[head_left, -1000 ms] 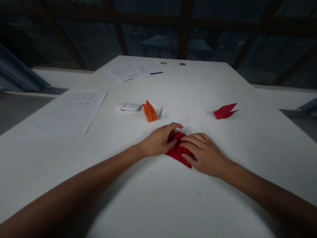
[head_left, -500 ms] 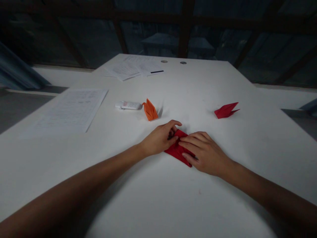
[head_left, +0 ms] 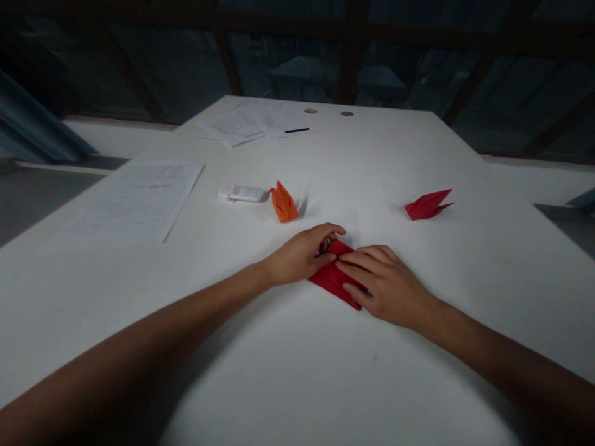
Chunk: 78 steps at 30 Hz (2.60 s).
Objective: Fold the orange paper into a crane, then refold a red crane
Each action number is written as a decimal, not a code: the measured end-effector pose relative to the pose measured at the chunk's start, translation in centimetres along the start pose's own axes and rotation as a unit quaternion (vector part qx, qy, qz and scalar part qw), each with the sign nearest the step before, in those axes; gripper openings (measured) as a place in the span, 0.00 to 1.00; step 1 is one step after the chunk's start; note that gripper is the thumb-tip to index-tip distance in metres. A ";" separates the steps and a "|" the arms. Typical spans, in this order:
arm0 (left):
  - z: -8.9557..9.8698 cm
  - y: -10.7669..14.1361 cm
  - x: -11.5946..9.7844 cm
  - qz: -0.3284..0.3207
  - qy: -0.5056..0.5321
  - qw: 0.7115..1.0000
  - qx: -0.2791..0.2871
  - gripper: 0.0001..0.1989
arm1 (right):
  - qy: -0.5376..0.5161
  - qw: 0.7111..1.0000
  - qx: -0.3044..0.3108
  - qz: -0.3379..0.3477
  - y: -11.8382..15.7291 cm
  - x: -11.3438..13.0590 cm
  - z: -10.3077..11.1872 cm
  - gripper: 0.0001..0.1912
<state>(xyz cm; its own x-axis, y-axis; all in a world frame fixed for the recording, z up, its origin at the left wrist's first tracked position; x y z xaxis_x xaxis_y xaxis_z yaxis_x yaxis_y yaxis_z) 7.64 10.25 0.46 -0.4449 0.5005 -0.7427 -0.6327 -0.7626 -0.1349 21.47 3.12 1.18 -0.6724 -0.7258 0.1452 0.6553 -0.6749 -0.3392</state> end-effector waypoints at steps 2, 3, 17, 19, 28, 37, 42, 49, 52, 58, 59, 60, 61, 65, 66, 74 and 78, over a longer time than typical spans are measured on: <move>0.0 0.0 0.1 0.000 0.009 1.000 -0.011 0.24 | -0.005 1.000 -0.002 -0.003 0.0 0.0 0.1 0.19; 0.0 0.0 0.2 0.000 0.016 1.000 -0.015 0.24 | -0.008 1.000 -0.003 -0.004 0.0 0.0 0.2 0.19; -0.3 0.0 -0.1 -0.008 0.018 1.000 -0.011 0.23 | -0.039 0.997 -0.031 -0.061 0.2 -0.6 0.4 0.23; -0.4 0.1 -0.3 -0.012 0.005 1.000 -0.004 0.21 | -0.051 0.994 -0.046 -0.083 0.3 -1.1 0.3 0.30; -0.4 0.6 -1.9 -0.065 -0.024 0.997 0.026 0.18 | -0.048 0.997 -0.018 -0.059 0.0 -0.7 0.3 0.18; 0.6 0.4 -1.5 -0.077 -0.009 0.994 0.080 0.15 | -0.032 0.999 -0.037 -0.018 0.1 0.1 0.4 0.17; 0.9 0.2 -1.1 -0.107 -0.036 0.987 0.113 0.12 | -0.048 0.997 -0.061 0.009 0.2 0.2 0.1 0.17; 0.8 0.5 -2.0 -0.115 -0.032 0.987 0.111 0.05 | -0.094 0.994 -0.058 -0.026 0.2 -0.5 0.1 0.20; 0.5 0.6 -2.1 -0.101 -0.068 0.989 0.083 0.09 | -0.100 0.992 -0.052 -0.052 0.2 -1.0 0.3 0.23; 0.0 0.6 -1.3 -0.089 -0.057 0.993 0.049 0.08 | -0.096 0.987 -0.071 -0.109 0.2 -1.5 1.1 0.24; 0.1 0.6 -1.0 -0.076 -0.047 0.995 0.040 0.09 | -0.093 0.987 -0.067 -0.111 0.2 -1.4 1.1 0.25; 0.2 0.6 -0.7 -0.063 -0.037 0.997 0.030 0.11 | -0.092 0.987 -0.062 -0.113 0.2 -1.4 1.0 0.25; 0.3 0.6 -0.4 -0.053 -0.029 0.998 0.021 0.14 | -0.092 0.987 -0.056 -0.116 0.2 -1.4 1.0 0.25; 0.5 0.7 -0.4 -0.076 -0.017 0.997 0.002 0.21 | -0.110 0.983 -0.043 -0.140 0.2 -1.7 0.6 0.24; 0.5 0.7 -0.6 -0.091 -0.017 0.996 0.001 0.19 | -0.115 0.982 -0.047 -0.145 0.2 -1.8 0.6 0.23; 0.6 0.9 -1.2 -0.104 -0.016 0.994 0.015 0.11 | -0.190 0.952 -0.073 -0.228 0.8 -3.9 0.0 0.22; 0.6 0.9 -1.5 -0.082 -0.019 0.996 0.024 0.11 | -0.257 0.930 -0.101 -0.244 0.9 -4.9 -0.1 0.22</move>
<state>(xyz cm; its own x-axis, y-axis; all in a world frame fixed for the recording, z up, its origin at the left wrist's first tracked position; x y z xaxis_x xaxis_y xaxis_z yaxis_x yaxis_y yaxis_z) 7.39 9.03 1.83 -0.3569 0.6325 -0.6874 -0.7277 -0.6497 -0.2200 25.28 6.09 0.05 -0.5857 -0.3420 0.7348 0.2019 -0.9396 -0.2764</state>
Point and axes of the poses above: each hand's wrist, its own y-axis away from the middle knuckle, its own z-axis out of the back of the hand, x = y × z, the point moved 7 cm from there along -y, towards the middle knuckle, and after that the axes turned 2 degrees about y, right-handed, at the moved point
